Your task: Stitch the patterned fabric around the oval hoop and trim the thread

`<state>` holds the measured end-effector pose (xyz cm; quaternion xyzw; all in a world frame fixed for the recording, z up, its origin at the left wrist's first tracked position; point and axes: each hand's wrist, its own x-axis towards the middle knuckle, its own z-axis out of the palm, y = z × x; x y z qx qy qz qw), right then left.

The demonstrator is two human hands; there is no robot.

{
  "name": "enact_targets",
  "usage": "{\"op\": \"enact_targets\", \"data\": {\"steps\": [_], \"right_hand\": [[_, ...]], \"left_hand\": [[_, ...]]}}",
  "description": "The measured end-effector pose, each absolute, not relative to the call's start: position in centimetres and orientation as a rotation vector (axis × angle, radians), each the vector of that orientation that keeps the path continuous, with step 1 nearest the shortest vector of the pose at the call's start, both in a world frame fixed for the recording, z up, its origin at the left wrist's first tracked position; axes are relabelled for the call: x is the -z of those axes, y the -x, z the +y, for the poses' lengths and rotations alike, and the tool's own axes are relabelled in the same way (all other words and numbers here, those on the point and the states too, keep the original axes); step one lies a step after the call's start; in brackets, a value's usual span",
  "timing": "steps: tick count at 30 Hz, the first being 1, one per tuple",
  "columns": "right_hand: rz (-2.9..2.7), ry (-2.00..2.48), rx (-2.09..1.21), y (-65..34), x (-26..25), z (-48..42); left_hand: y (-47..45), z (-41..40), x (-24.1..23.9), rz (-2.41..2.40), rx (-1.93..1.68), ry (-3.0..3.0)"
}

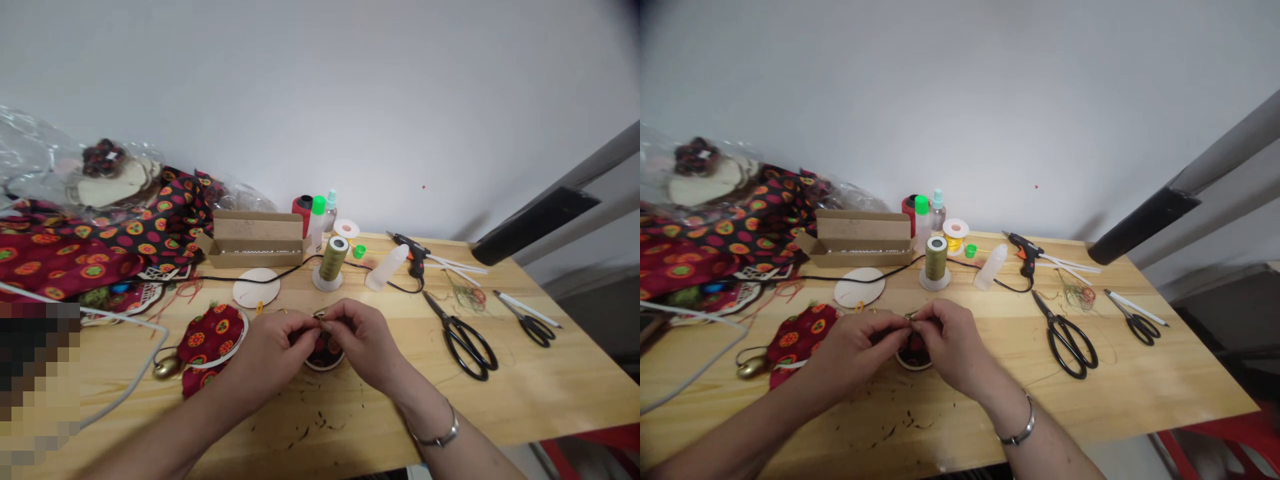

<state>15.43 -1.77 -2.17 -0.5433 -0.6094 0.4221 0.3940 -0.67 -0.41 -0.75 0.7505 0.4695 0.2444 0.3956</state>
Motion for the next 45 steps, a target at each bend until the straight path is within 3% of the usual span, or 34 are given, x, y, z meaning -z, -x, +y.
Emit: {"op": "enact_targets", "data": {"steps": [14,26,45], "right_hand": [[-1.533,1.368,-1.095,-15.48,1.9,-1.85],[-1.458,1.345,-1.176,-15.49,1.5,-1.73],[-1.358,1.318,-1.258,-15.46,1.15,-1.69]], "left_hand": [[1.1,-0.2,1.02,1.109,-0.624,-2.041],[0.58,-0.18,0.22,1.138,-0.651,-1.5],[0.72,-0.01,0.64,1.028,-0.648,-1.246]]}}
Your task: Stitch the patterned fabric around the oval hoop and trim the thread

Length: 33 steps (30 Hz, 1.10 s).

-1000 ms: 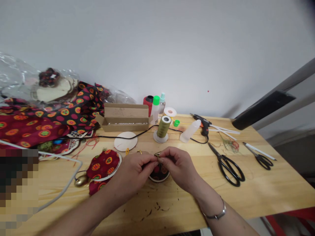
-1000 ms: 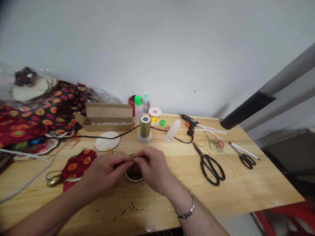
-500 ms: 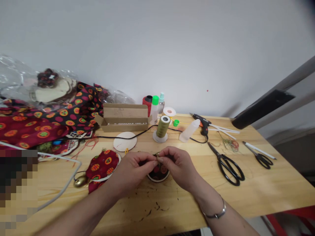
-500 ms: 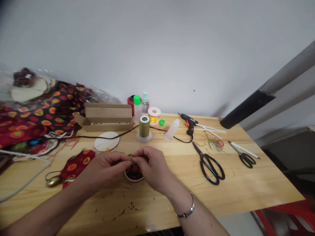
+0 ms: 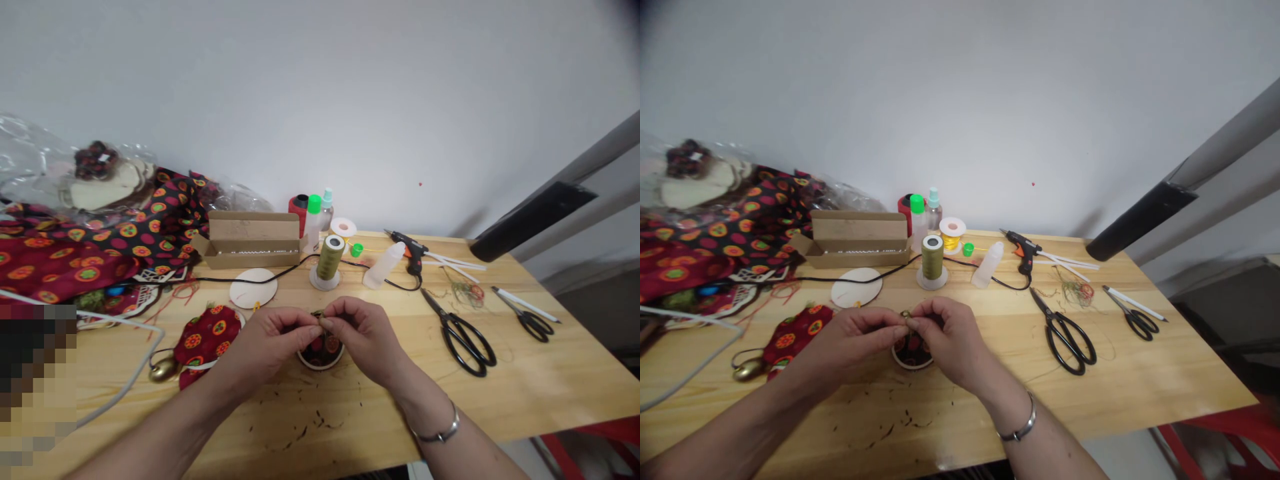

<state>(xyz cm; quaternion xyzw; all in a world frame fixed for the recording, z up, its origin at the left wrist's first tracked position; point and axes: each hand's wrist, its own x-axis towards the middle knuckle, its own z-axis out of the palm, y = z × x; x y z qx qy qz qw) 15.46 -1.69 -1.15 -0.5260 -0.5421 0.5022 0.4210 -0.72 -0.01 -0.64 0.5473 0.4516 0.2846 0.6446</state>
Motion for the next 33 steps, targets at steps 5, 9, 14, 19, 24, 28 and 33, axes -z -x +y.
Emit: {"op": "enact_targets", "data": {"steps": [5,9,14,19,24,28,33], "right_hand": [[-1.325,1.312,-1.28,-15.2,1.06,-1.71],[-1.288,1.313,-1.282,-15.13,1.1,-1.78],[-1.372,1.345,-1.231,-15.4,1.11,-1.79],[-1.446,1.348,-1.12,-15.74,1.21,-1.52],[-1.433,1.363,-1.125,-15.68,1.11,-1.47],[-1.383,1.373,-1.198,-15.6,1.1,-1.59],[-1.397,1.368,-1.201,-15.75,1.28,-1.6]], "left_hand": [[0.53,-0.02,0.53,1.08,-0.664,-1.23],[0.45,0.03,0.12,1.1,-0.69,-1.209],[0.63,0.09,-0.16,1.123,-0.749,-1.169],[0.81,0.25,0.02,1.114,-0.775,-1.16],[0.86,0.4,0.08,1.112,-0.785,-1.158],[0.9,0.37,0.15,1.131,-0.772,-1.176],[0.85,0.36,0.17,1.153,-0.753,-1.214]]}}
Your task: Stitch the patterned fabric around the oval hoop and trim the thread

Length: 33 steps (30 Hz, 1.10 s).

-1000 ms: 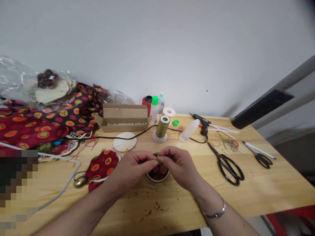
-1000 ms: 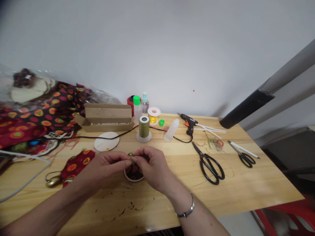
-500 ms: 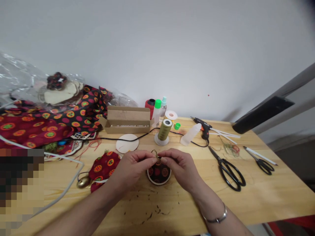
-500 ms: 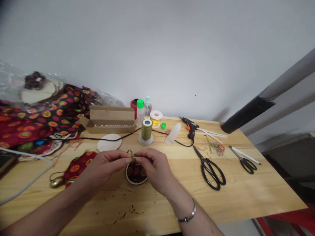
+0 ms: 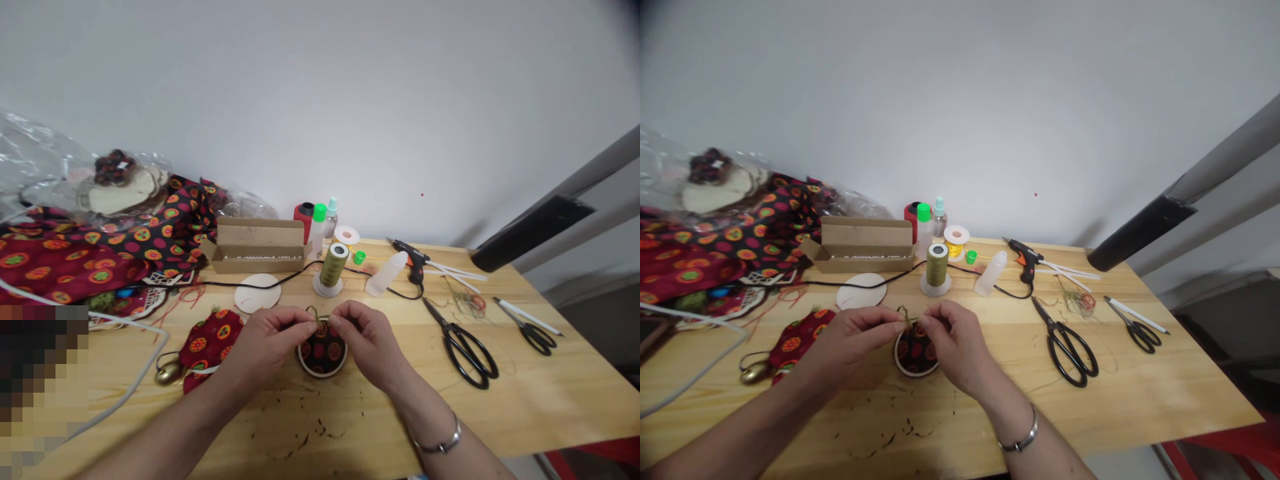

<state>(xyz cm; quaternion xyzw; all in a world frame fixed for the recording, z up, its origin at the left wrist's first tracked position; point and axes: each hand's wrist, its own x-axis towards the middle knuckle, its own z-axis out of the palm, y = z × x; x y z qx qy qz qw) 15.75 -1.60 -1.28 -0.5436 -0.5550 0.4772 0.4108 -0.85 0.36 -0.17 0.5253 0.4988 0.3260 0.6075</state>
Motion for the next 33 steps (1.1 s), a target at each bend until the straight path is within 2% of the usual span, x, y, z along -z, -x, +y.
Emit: {"op": "enact_targets", "data": {"steps": [10,20,33], "right_hand": [[-1.391,1.342,-1.199,-15.71,1.43,-1.62],[-1.358,1.239,-1.381,-15.94,1.06,-1.62],[-1.318,1.327,-1.256,-16.12,0.71,-1.34]], "left_hand": [[0.89,0.25,0.13,1.106,-0.772,-1.192],[0.92,0.26,0.11,1.084,-0.792,-1.194],[0.94,0.27,0.18,1.131,-0.792,-1.209]]}}
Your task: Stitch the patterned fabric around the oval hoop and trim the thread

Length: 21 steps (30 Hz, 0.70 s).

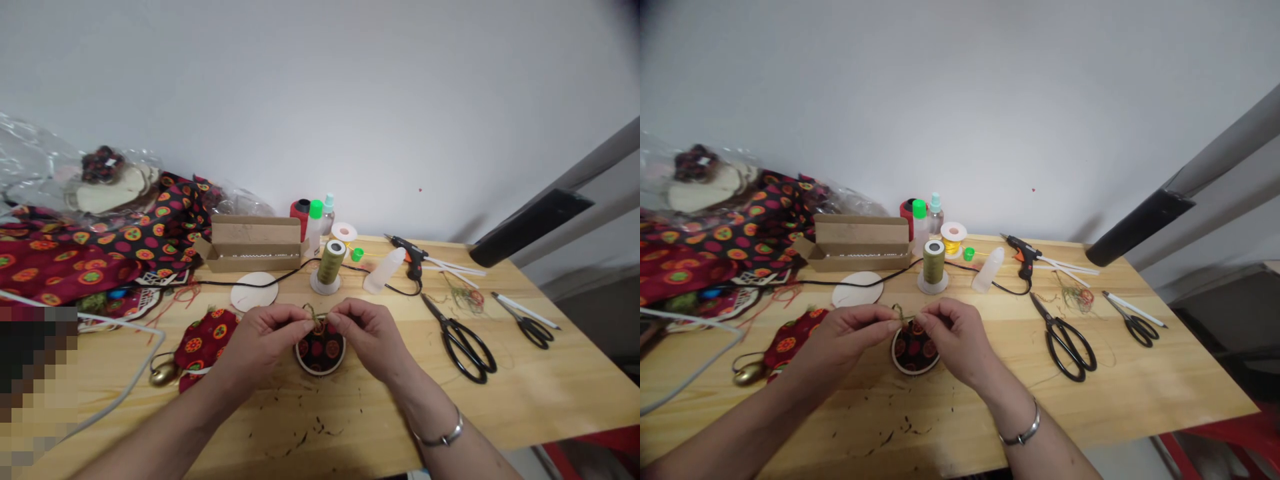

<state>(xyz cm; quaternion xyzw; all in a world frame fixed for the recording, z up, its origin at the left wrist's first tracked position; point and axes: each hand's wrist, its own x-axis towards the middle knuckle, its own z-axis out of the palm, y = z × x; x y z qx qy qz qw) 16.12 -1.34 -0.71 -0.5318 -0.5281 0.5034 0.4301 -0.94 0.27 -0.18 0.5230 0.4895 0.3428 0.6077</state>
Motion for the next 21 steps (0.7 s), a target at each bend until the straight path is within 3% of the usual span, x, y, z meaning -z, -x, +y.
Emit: {"op": "enact_targets", "data": {"steps": [6,21], "right_hand": [[-1.296,1.299,-1.217,-15.7,0.7,-1.8],[-1.933,1.118,-0.258,-14.4,2.0,-3.4]], "left_hand": [[0.8,0.2,0.1,1.183,-0.785,-1.275],[0.6,0.1,0.4,1.198,-0.842,-1.269]]}}
